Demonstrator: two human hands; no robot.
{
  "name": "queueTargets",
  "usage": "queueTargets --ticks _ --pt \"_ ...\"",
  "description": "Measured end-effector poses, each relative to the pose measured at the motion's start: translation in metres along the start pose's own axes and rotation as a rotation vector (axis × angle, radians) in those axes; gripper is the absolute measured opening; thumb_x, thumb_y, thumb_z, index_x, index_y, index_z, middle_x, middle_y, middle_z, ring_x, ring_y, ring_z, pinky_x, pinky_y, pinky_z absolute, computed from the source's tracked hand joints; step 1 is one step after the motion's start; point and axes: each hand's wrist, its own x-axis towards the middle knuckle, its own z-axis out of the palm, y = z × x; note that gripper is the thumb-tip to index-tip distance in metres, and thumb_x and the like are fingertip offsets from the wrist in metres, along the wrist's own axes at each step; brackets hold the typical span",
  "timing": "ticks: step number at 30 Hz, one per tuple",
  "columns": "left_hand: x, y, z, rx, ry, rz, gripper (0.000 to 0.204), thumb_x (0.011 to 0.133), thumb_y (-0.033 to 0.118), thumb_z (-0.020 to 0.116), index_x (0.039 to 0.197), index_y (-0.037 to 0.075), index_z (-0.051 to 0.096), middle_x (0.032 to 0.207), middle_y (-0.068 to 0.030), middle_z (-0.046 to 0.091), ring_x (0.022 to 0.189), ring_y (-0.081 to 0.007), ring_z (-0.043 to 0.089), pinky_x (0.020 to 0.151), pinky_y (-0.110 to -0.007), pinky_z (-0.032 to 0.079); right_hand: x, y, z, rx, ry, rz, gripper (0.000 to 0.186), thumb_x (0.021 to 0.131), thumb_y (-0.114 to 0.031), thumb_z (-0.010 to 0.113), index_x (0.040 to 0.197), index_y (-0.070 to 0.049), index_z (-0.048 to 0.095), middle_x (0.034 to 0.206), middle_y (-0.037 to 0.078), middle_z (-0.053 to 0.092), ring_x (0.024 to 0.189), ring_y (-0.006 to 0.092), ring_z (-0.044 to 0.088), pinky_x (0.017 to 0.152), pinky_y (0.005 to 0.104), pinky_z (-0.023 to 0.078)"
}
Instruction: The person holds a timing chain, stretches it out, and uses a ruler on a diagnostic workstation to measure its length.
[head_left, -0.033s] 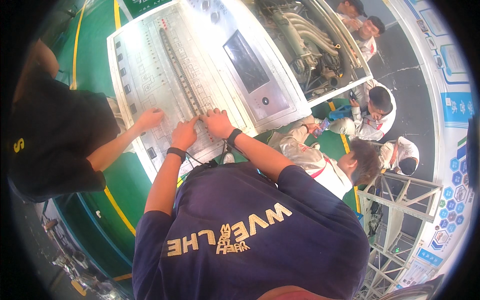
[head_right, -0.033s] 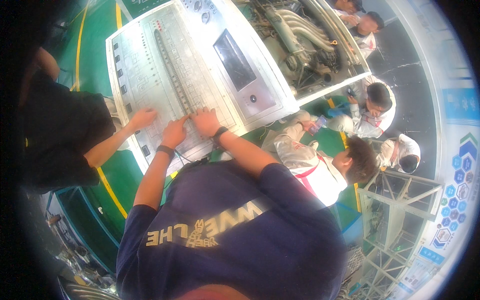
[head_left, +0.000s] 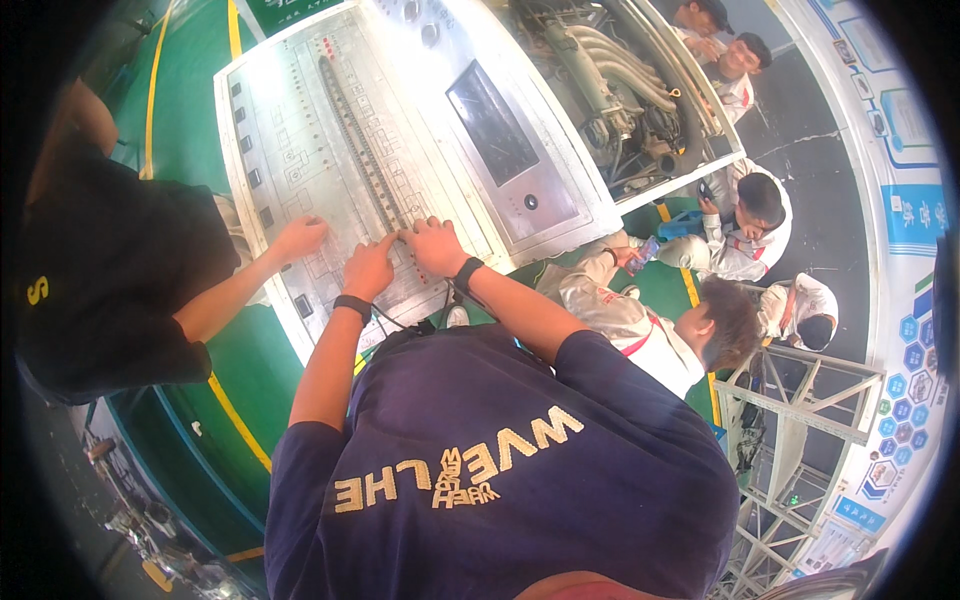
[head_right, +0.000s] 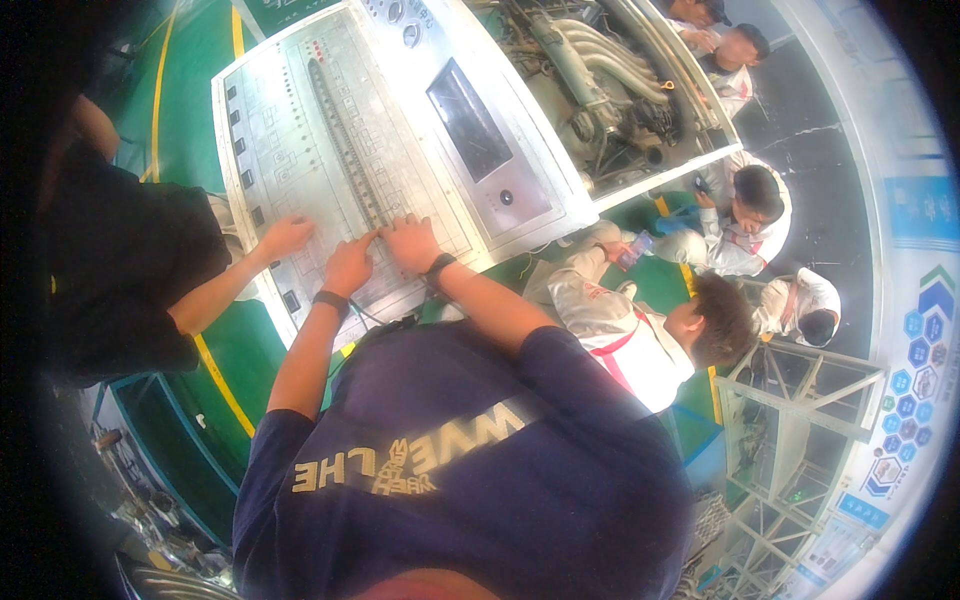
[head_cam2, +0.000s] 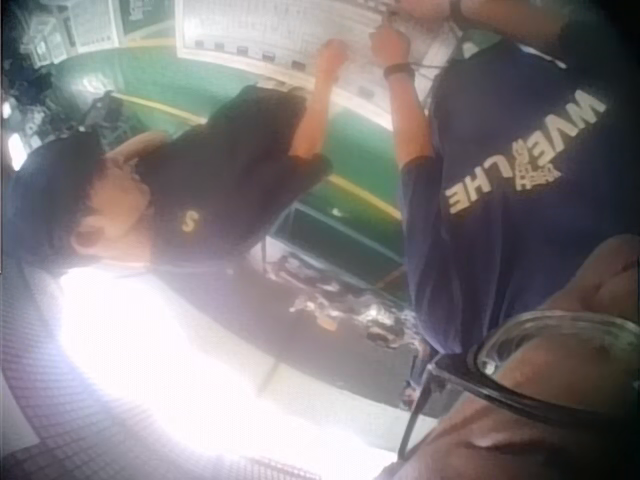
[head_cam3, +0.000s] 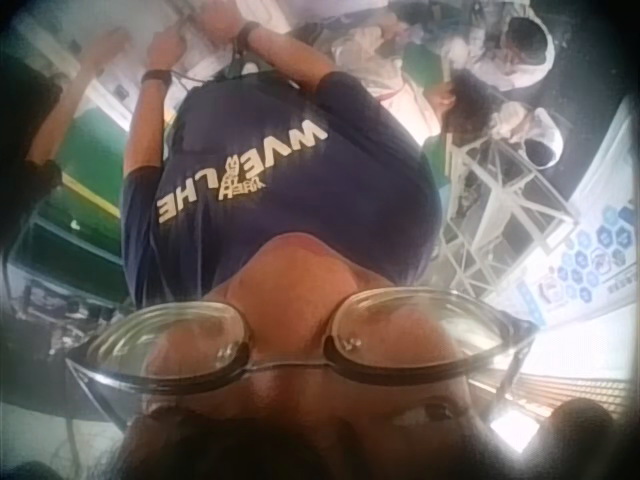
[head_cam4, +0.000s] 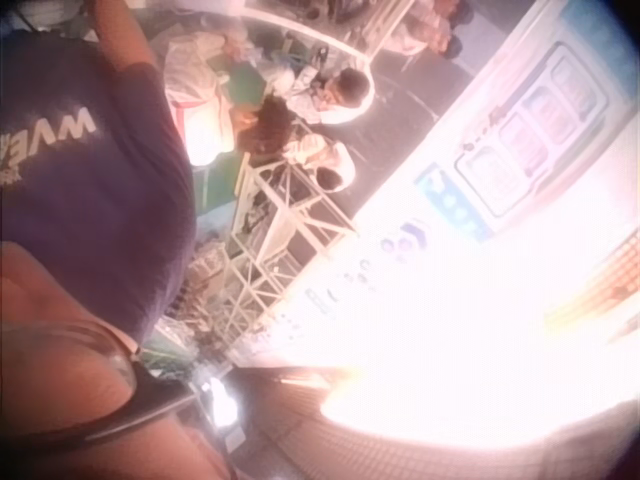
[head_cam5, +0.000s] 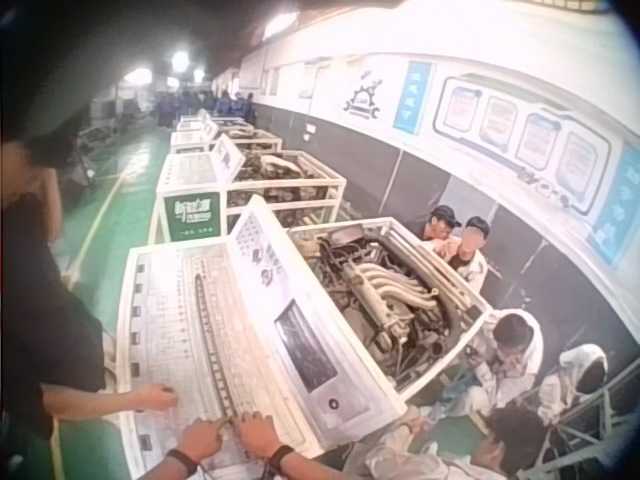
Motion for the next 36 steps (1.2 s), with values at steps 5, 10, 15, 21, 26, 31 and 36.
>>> queueTargets --ticks 5,10,15,21,26,31,36 --pt "0.0 -0.005 0.004 -0.003 -0.002 0.006 0.06 0.091 0.014 0.061 0.148 0.026 0.05 0.113 -0.0144 0.069 0.107 -0.0367 0.063 0.088 -0.05 0.055 0.003 0.001 0.0 0.001 0.008 -0.011 0.055 0.079 -0.02 0.075 0.132 -0.018 0.062 0.118 0.011 0.061 0.113 0.0343 0.058 0.092 0.0559 0.044" --pt "-0.004 -0.007 0.012 -0.009 0.026 0.018 0.063 0.09 0.014 0.063 0.15 0.027 0.049 0.111 -0.0148 0.07 0.106 -0.0369 0.064 0.088 -0.05 0.055 0.001 0.0 0.001 -0.024 0.019 -0.028 0.052 0.08 -0.019 0.073 0.131 -0.018 0.062 0.116 0.011 0.06 0.11 0.034 0.059 0.087 0.0519 0.045" --pt "-0.009 -0.004 0.014 0.034 0.051 0.015 0.062 0.089 0.013 0.061 0.149 0.026 0.05 0.107 -0.016 0.07 0.102 -0.0381 0.065 0.087 -0.051 0.056 0.001 -0.002 0.003 -0.088 0.033 -0.031 0.046 0.082 -0.018 0.07 0.127 -0.016 0.063 0.115 0.011 0.059 0.108 0.033 0.059 0.086 0.0513 0.044" --pt "-0.007 -0.007 0.004 -0.016 0.054 0.052 0.064 0.088 0.011 0.059 0.149 0.026 0.049 0.105 -0.0174 0.07 0.101 -0.0389 0.065 0.085 -0.052 0.056 0.008 -0.002 0.005 0.012 0.082 0.004 0.034 0.086 -0.014 0.063 0.12 -0.013 0.064 0.115 0.012 0.059 0.106 0.0328 0.06 0.086 0.0513 0.044" --pt "-0.006 0.003 0.003 -0.023 0.056 0.027 0.066 0.087 0.01 0.059 0.15 0.026 0.047 0.108 -0.0178 0.07 0.102 -0.0394 0.064 0.084 -0.052 0.055 0.012 0.002 0.003 0.034 0.133 -0.011 0.031 0.085 -0.015 0.065 0.115 -0.011 0.064 0.113 0.013 0.06 0.105 0.0339 0.061 0.086 0.0522 0.045" --pt "-0.005 0.012 -0.007 -0.062 0.099 0.037 0.061 0.088 0.011 0.059 0.147 0.025 0.049 0.105 -0.0183 0.071 0.1 -0.0401 0.066 0.084 -0.054 0.055 0.016 0.0 0.004 0.073 0.183 -0.026 0.029 0.085 -0.017 0.067 0.113 -0.009 0.063 0.111 0.014 0.061 0.105 0.0343 0.062 0.086 0.0514 0.047" --pt "-0.008 0.012 -0.002 -0.111 0.102 0.019 0.056 0.089 0.011 0.058 0.143 0.023 0.051 0.102 -0.0192 0.072 0.094 -0.0423 0.067 0.081 -0.055 0.054 0.017 -0.008 0.006 0.159 0.112 0.044 0.029 0.086 -0.02 0.07 0.111 -0.007 0.064 0.104 0.014 0.062 0.095 0.0348 0.066 0.081 0.0483 0.051"
